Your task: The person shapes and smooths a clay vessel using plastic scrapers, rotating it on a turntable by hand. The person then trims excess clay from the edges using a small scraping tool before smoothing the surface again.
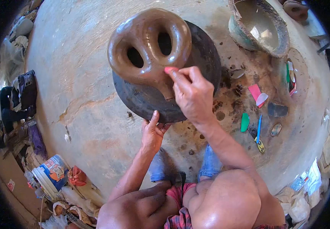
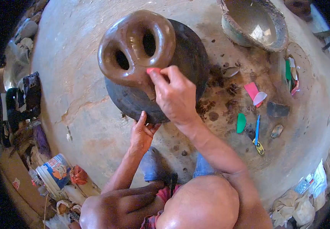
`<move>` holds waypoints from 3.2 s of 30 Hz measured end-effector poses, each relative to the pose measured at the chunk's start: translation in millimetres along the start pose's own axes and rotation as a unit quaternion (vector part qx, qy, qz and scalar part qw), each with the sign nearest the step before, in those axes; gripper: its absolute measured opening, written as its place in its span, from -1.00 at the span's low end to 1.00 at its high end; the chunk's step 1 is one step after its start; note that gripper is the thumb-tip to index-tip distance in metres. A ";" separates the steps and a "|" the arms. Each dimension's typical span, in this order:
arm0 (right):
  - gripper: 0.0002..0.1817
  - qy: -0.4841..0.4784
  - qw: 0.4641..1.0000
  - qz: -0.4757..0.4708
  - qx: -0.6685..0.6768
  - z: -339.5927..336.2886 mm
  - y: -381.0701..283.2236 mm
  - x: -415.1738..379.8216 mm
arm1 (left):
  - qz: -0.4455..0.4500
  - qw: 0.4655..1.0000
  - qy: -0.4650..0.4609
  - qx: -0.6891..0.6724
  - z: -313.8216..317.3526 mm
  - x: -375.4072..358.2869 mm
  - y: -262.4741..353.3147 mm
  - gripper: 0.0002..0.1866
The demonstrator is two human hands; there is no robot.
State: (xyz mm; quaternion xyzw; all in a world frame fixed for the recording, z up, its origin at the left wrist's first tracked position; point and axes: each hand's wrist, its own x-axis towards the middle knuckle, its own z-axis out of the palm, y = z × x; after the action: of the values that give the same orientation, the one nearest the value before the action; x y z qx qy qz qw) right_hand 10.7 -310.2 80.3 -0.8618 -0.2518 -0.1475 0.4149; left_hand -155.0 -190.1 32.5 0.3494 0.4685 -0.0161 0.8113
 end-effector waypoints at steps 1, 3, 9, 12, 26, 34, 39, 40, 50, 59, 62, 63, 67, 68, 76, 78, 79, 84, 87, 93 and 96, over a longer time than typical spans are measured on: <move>-0.73 -0.011 1.000 -0.018 0.014 0.7 -1.3 -5.8 | -0.001 1.000 -0.003 0.000 0.8 0.2 -1.1 -0.49; -0.72 -0.066 0.996 -0.051 0.030 -10.6 2.6 -11.2 | -0.003 1.000 0.003 -0.002 2.3 -1.7 0.3 -0.51; -0.68 -0.163 0.982 -0.092 0.032 -55.4 32.4 14.4 | 0.004 1.000 -0.019 0.001 -2.1 1.5 2.1 -0.50; -0.71 -0.016 0.997 -0.065 -0.038 -31.8 33.6 33.0 | 0.003 1.000 -0.015 0.003 -1.8 1.9 0.1 -0.49; -0.75 -0.364 0.896 -0.241 -0.079 -67.7 4.2 18.6 | -0.002 0.999 -0.017 -0.031 3.1 3.0 -7.7 -0.48; -0.72 -0.136 0.910 -0.382 -0.091 -13.0 2.1 75.9 | -0.004 0.999 -0.011 -0.031 5.8 4.1 -7.9 -0.42; -0.75 -0.189 0.857 -0.468 -0.104 -14.7 9.2 69.4 | 0.004 1.000 -0.027 -0.010 3.8 5.0 -7.8 -0.40; -0.76 -0.204 0.861 -0.454 -0.106 -18.8 11.3 65.5 | 0.001 1.000 -0.025 -0.012 4.3 4.4 -7.3 -0.40; -0.82 -0.344 0.891 -0.287 -0.074 -60.5 -10.5 28.6 | 0.012 0.999 -0.049 -0.013 1.4 6.8 -9.2 -0.41; -0.80 -0.189 0.871 -0.440 -0.112 -8.4 -4.6 71.3 | 0.013 0.999 -0.035 -0.013 2.4 7.7 -10.7 -0.41; -0.84 -0.235 0.868 -0.419 -0.128 -23.2 2.2 45.3 | 0.011 0.999 -0.035 -0.008 0.8 5.7 -10.0 -0.42; -0.84 -0.269 0.870 -0.394 -0.128 -30.5 2.4 36.1 | 0.009 0.999 -0.035 0.001 1.1 4.8 -8.9 -0.42; -0.88 -0.455 0.839 -0.290 -0.066 -57.3 -5.5 18.8 | 0.005 0.999 -0.046 0.003 -1.7 6.6 -9.3 -0.40; -0.86 -0.395 0.875 -0.277 -0.048 -57.5 -7.5 22.1 | 0.006 0.999 -0.054 -0.003 -3.1 8.4 -10.5 -0.33; -0.66 -0.085 0.938 -0.322 -0.097 11.9 2.6 146.3 | 0.021 0.998 -0.053 0.003 -1.0 8.4 -9.3 -0.39; -0.67 -0.071 0.927 -0.350 -0.111 28.2 5.5 157.9 | 0.021 0.999 -0.043 -0.002 0.8 5.8 -8.2 -0.39; -0.70 -0.081 0.921 -0.357 -0.133 34.2 6.9 159.7 | 0.019 0.999 -0.041 -0.006 0.9 5.7 -8.5 -0.39; -0.75 -0.120 0.909 -0.378 -0.131 38.6 10.1 144.0 | 0.024 0.998 -0.048 0.014 -1.9 7.3 -8.9 -0.37; -0.74 -0.170 0.892 -0.393 -0.147 22.7 7.5 124.7 | 0.025 0.998 -0.052 0.019 -1.2 7.3 -7.5 -0.36; -0.70 -0.258 0.866 -0.409 -0.129 -17.4 -3.0 98.1 | 0.024 0.998 -0.057 0.005 -0.4 5.4 -5.7 -0.34; -0.67 -0.287 0.837 -0.451 -0.117 -36.7 0.6 99.8 | 0.027 0.998 -0.055 0.013 1.8 1.4 -2.1 -0.34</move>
State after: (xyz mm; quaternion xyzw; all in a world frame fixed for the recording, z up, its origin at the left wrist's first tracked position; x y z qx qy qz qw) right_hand 92.1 -308.5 148.6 -0.6988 -0.7010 -0.0928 0.1080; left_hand -153.6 -192.4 30.9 0.3715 0.4128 -0.0194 0.8314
